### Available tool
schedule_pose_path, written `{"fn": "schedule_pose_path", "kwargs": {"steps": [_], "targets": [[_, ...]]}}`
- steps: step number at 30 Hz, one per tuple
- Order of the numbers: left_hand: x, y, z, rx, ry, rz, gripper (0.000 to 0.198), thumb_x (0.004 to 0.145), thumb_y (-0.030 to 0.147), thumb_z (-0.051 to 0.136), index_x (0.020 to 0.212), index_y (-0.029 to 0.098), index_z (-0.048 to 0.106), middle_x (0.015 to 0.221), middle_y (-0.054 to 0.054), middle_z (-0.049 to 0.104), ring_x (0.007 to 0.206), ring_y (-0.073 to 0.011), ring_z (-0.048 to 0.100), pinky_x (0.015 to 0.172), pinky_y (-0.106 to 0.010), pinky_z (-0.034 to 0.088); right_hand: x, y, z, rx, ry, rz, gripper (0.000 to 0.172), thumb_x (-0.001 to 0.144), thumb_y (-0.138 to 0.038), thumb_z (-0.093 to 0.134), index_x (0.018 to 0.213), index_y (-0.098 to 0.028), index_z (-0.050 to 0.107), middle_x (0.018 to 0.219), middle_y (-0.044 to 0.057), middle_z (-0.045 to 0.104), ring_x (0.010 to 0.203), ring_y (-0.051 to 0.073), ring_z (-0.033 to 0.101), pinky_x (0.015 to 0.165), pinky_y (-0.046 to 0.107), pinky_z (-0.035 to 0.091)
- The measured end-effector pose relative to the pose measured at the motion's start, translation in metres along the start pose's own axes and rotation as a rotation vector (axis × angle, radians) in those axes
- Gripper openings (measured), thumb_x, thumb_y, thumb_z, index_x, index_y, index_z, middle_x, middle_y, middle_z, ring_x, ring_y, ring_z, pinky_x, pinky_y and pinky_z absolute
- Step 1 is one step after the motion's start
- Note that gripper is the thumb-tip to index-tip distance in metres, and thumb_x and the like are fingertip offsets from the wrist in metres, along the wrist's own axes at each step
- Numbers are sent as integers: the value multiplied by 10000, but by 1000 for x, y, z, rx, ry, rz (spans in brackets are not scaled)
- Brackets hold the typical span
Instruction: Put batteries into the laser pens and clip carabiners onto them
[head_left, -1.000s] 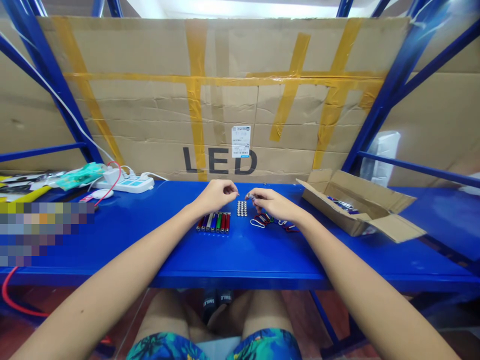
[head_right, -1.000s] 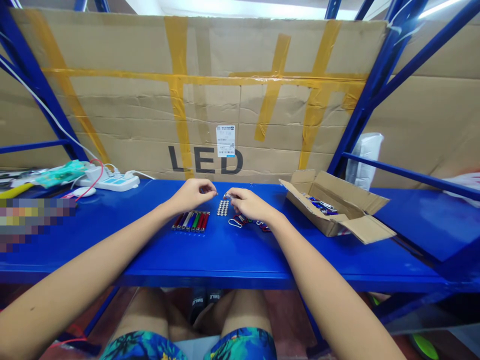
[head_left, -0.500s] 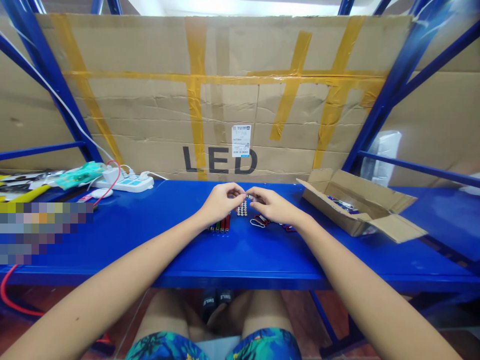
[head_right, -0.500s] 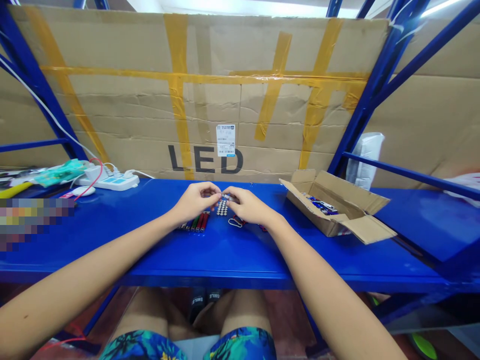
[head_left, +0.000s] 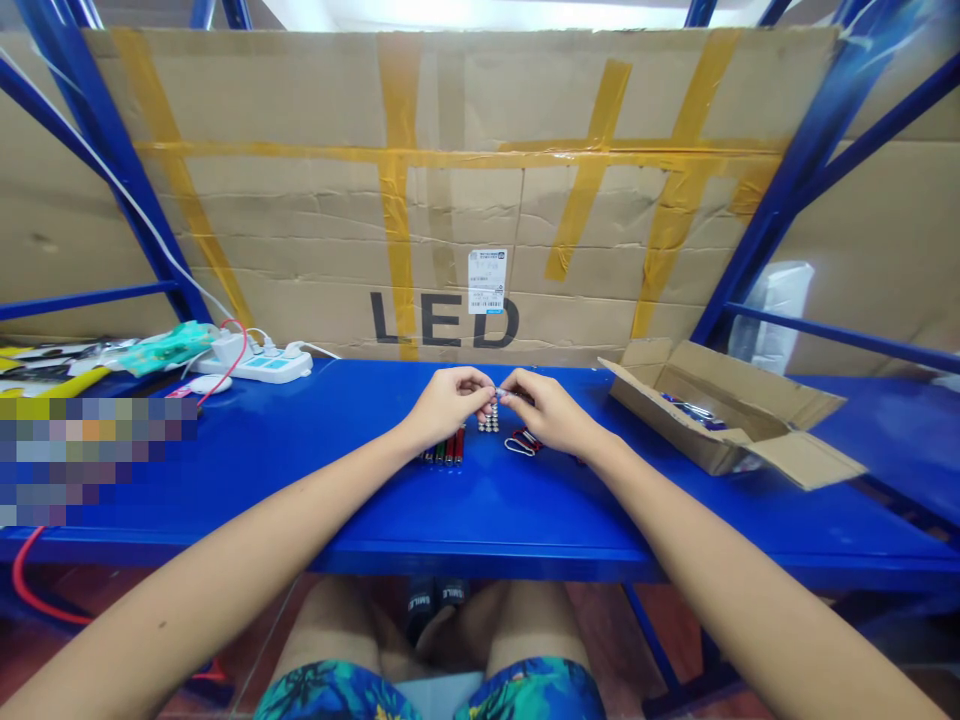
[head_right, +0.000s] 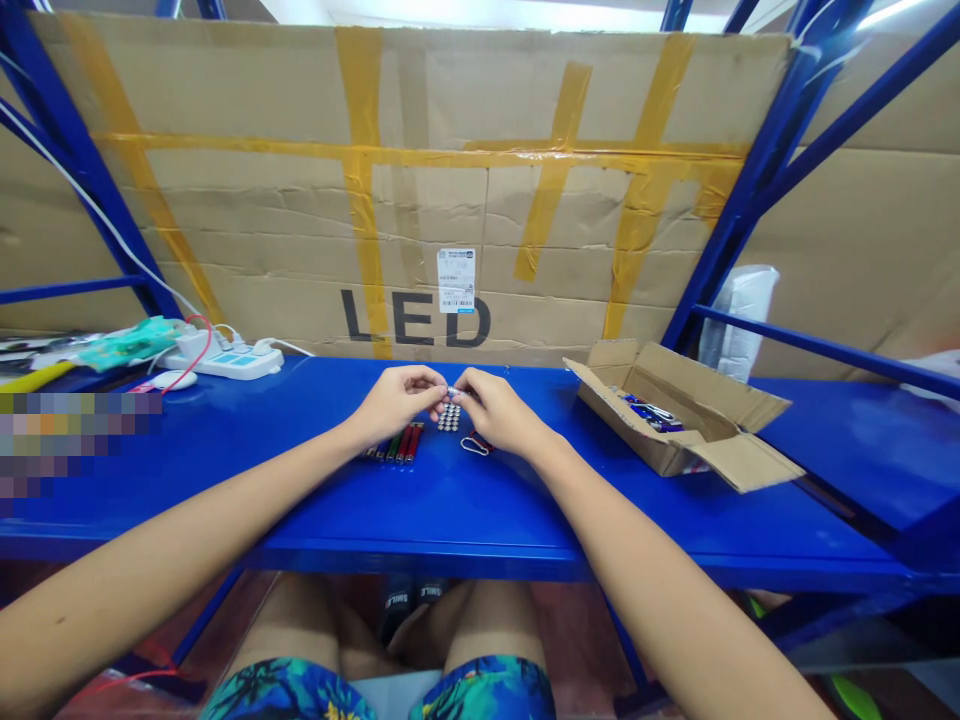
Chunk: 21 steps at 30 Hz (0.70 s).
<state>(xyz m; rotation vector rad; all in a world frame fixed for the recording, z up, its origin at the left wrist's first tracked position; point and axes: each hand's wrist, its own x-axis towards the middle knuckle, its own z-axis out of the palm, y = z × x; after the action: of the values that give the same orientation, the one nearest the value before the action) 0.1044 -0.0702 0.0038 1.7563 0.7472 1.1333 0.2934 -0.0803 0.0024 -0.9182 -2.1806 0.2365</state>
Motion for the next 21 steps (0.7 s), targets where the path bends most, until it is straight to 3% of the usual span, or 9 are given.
{"fn": "schedule_pose_path", "kwargs": {"steps": [4, 6, 10, 16, 21], "targets": [[0, -1, 0, 16, -16, 39, 91, 816, 209, 627, 804, 120, 621, 617, -2, 630, 551, -104, 603, 571, -243, 526, 0, -3, 1, 10, 33, -51, 116, 927, -223, 478, 852, -193, 561, 853, 55, 631, 790, 181, 569, 734, 329, 425], [-1, 0, 0, 30, -21, 48, 94, 815, 218, 625, 805, 124, 619, 635, -3, 635, 558, -104, 604, 569, -238, 519, 0, -2, 2, 28, 74, -27, 48, 880, -241, 558, 868, -196, 544, 851, 47, 609, 769, 176, 548, 703, 319, 422], [-2, 1, 1, 65, -33, 45, 93, 812, 220, 621, 812, 127, 618, 641, 2, 625, 574, -105, 599, 574, -233, 512, -1, 4, 4, 67, 109, 37, 140, 800, -188, 619, 838, -204, 486, 780, 9, 565, 682, 149, 488, 616, 281, 381], [-4, 5, 0, 137, -33, 67, 99, 823, 227, 604, 809, 130, 619, 640, 6, 606, 571, -97, 574, 552, -218, 484, -1, -1, -2, 71, 77, -2, 104, 857, -242, 598, 788, -185, 545, 771, 28, 589, 701, 155, 517, 650, 293, 397], [-5, 5, 1, 164, -41, 103, 97, 822, 237, 598, 817, 142, 613, 658, 7, 608, 583, -105, 576, 559, -230, 487, -1, -4, -3, 13, 13, -53, 196, 942, -257, 477, 792, -183, 579, 787, 50, 610, 744, 175, 543, 704, 317, 413]]}}
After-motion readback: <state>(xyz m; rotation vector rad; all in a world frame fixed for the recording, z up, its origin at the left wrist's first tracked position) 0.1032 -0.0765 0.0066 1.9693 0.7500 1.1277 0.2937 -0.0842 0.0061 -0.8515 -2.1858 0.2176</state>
